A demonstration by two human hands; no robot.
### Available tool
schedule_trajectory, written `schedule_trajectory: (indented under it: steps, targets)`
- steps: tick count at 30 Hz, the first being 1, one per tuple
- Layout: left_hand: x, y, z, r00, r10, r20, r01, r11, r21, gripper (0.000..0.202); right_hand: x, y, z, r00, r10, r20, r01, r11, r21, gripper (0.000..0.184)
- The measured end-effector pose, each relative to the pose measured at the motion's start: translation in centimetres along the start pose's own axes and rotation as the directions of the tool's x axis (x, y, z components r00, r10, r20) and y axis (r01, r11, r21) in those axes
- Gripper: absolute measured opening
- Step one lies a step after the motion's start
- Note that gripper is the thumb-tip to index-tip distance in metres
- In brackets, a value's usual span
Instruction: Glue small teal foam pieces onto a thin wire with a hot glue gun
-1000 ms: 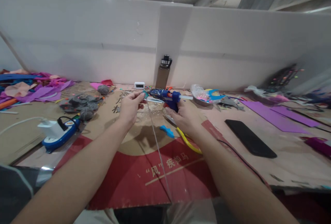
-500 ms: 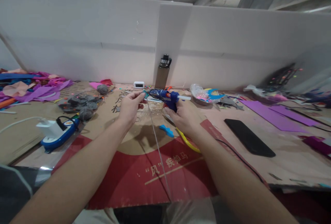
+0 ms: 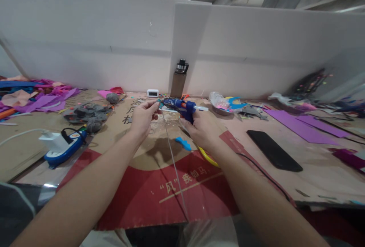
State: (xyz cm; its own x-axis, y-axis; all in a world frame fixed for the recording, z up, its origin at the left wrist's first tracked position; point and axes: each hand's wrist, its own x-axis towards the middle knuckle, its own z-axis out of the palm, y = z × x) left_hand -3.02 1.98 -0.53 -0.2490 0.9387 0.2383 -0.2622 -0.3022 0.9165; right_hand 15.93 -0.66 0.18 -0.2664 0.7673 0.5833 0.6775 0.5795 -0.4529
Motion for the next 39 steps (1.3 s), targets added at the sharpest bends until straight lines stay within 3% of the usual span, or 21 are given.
schedule_trajectory:
  steps: [16,25,28,32,35,39]
  targets:
    - [0.1,-0.1,0.0,1.0,-0.005,0.003,0.005,1.0,0.006,0.019,0.0,0.1,0.2,1.0,0.001,-0.004,-0.001,1.0,-0.013,0.029]
    - [0.1,0.0,-0.1,1.0,-0.014,-0.006,0.014,1.0,0.0,0.018,-0.1,1.0,1.0,0.998,0.051,-0.034,-0.046,0.989,0.143,0.031]
    - [0.1,0.2,-0.1,1.0,-0.018,-0.012,0.017,1.0,-0.025,0.017,0.1,0.9,1.1,0.989,0.147,0.008,-0.142,0.944,0.297,0.023]
    - [0.0,0.3,0.0,1.0,-0.023,-0.021,0.022,0.999,-0.029,0.014,0.8,1.6,0.9,0.939,0.305,0.16,-0.338,0.721,0.605,0.019]
    - [0.1,0.3,0.1,1.0,0.002,-0.021,-0.002,1.0,0.013,0.014,1.7,3.2,0.7,0.894,0.398,0.204,-0.415,0.567,0.712,0.016]
    - [0.1,0.0,0.2,0.997,0.076,0.021,-0.077,0.994,0.077,0.013,2.4,5.9,0.3,0.765,0.622,0.167,-0.609,0.615,0.501,0.007]
